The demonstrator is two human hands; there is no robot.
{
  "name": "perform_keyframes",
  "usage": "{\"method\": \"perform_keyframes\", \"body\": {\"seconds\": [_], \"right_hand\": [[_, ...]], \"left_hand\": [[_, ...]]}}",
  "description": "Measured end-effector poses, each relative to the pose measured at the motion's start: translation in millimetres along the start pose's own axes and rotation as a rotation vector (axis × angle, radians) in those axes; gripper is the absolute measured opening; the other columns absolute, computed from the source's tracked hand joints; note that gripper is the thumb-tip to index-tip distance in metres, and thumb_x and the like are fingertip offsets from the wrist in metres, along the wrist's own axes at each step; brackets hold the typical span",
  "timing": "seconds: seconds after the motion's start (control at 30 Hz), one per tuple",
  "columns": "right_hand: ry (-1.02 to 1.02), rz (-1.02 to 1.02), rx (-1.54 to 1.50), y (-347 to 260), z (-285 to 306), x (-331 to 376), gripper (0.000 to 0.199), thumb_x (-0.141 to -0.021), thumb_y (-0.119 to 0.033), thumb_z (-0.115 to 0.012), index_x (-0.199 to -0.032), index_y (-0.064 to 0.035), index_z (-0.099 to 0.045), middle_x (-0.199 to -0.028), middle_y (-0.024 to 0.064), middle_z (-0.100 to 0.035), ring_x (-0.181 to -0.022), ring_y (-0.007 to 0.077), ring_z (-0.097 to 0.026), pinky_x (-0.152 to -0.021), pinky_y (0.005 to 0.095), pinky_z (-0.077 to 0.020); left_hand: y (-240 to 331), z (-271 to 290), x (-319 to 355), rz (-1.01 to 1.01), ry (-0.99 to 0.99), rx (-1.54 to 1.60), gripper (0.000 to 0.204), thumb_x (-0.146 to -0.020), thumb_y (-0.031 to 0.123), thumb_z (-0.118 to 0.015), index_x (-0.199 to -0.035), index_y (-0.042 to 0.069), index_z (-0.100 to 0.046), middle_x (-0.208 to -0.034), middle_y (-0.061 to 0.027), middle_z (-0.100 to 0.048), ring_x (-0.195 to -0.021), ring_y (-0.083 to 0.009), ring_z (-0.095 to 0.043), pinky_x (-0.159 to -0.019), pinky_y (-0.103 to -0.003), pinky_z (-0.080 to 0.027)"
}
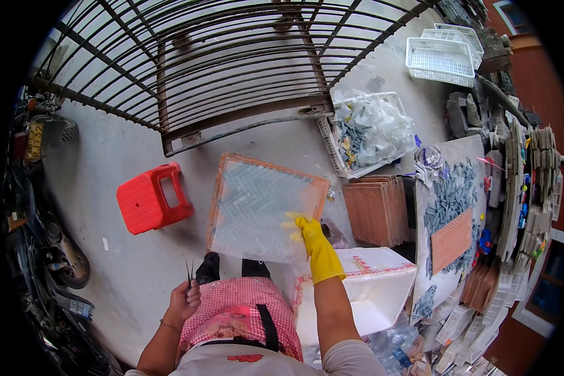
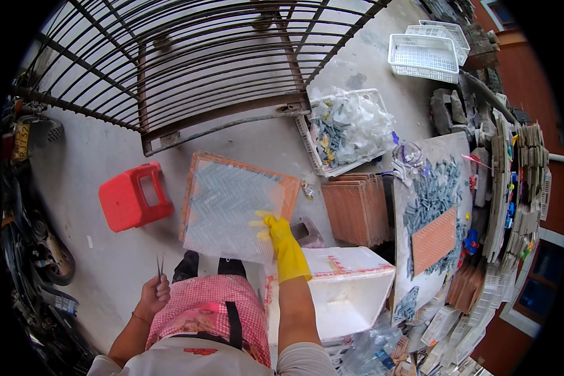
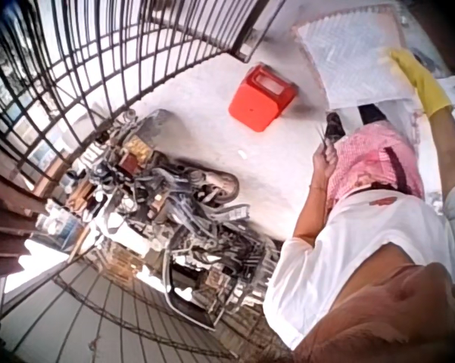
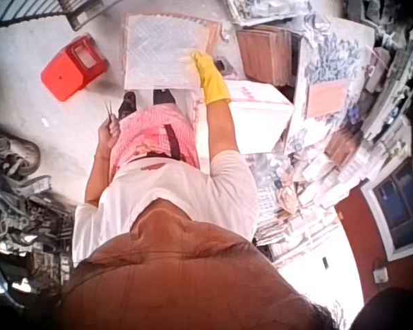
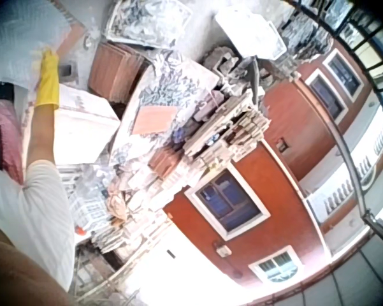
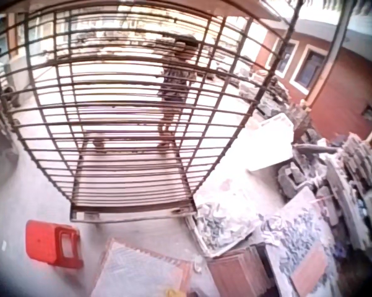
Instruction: The person repeatedly wipes the surface of a mesh tray with a yellow-gloved hand, then scrapes the inside of a white styrofoam box with a small metal tool. The person places the cleaned tray onto a metal rack and repeats the process with additional trays.
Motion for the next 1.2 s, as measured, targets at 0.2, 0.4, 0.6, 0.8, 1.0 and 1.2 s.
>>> {"method": "perform_keyframes", "body": {"seconds": [0.2, 0.4, 0.6, 0.8, 1.0, 1.2], "right_hand": [[0.012, 0.011, 0.0, -4.1, -2.0, -0.4, 0.031, -0.089, -0.015, -0.04, -0.112, -0.0014, -0.053, -0.095, 0.017, -0.062, -0.077, 0.0223, -0.062, -0.056, 0.0233, -0.0511], [-0.029, -0.02, -0.045, -4.7, 1.6, -3.6, 0.034, -0.086, -0.016, -0.045, -0.115, 0.002, -0.051, -0.103, 0.014, -0.06, -0.085, 0.023, -0.061, -0.066, 0.0269, -0.0518], [0.049, -0.08, -0.186, -16.7, -15.4, 12.6, 0.035, -0.083, -0.022, -0.056, -0.106, 0.0048, -0.054, -0.101, 0.0154, -0.059, -0.082, 0.0241, -0.062, -0.066, 0.0279, -0.0527], [0.129, 0.067, -0.173, -1.5, 15.4, 4.9, 0.034, -0.082, -0.024, -0.059, -0.101, 0.0041, -0.055, -0.089, 0.0129, -0.062, -0.078, 0.0223, -0.062, -0.067, 0.0308, -0.0517], [0.213, 0.079, -0.105, 17.9, 33.3, -9.1, 0.037, -0.083, -0.028, -0.058, -0.102, 0.0045, -0.055, -0.089, 0.0121, -0.061, -0.076, 0.0213, -0.06, -0.068, 0.0314, -0.0499], [0.247, 0.062, 0.096, 25.2, 46.7, -24.8, 0.042, -0.085, -0.034, -0.054, -0.098, 0.0054, -0.057, -0.088, 0.0124, -0.062, -0.074, 0.0204, -0.06, -0.064, 0.0302, -0.049]], "left_hand": [[-0.7, 0.0, 0.7, 0.005, -0.019, 0.019, 0.023, -0.09, 0.029, -0.04, -0.081, 0.01, -0.049, -0.057, 0.0031, -0.037, -0.045, -0.0068, -0.029, -0.039, -0.02, -0.025], [-2.6, 3.1, -3.4, 0.016, -0.007, 0.014, 0.021, -0.09, 0.028, -0.041, -0.082, 0.01, -0.05, -0.056, 0.0034, -0.037, -0.044, -0.0067, -0.03, -0.038, -0.02, -0.025], [-3.9, 2.4, -4.0, 0.016, -0.016, 0.015, 0.022, -0.091, 0.029, -0.04, -0.083, 0.01, -0.05, -0.057, 0.0032, -0.037, -0.045, -0.0068, -0.031, -0.038, -0.02, -0.026], [-6.3, -1.0, -11.2, 0.031, -0.022, 0.014, 0.024, -0.091, 0.029, -0.04, -0.081, 0.009, -0.049, -0.057, 0.0029, -0.037, -0.045, -0.0067, -0.029, -0.039, -0.02, -0.025], [-6.4, -14.1, -27.1, -0.001, -0.053, -0.121, 0.022, -0.091, 0.028, -0.041, -0.084, 0.01, -0.049, -0.058, 0.0026, -0.039, -0.047, -0.0067, -0.032, -0.04, -0.019, -0.027], [-10.0, -32.5, -62.3, -0.118, 0.118, -0.604, 0.018, -0.089, 0.027, -0.045, -0.081, 0.011, -0.048, -0.06, 0.0027, -0.043, -0.048, -0.006, -0.033, -0.041, -0.019, -0.028]]}}
Point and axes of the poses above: each hand's wrist, its own x-axis away from the middle knuckle, its own z-axis out of the back of the hand, y = z × x, the point moved 5 cm from there along -x, towards the middle knuckle
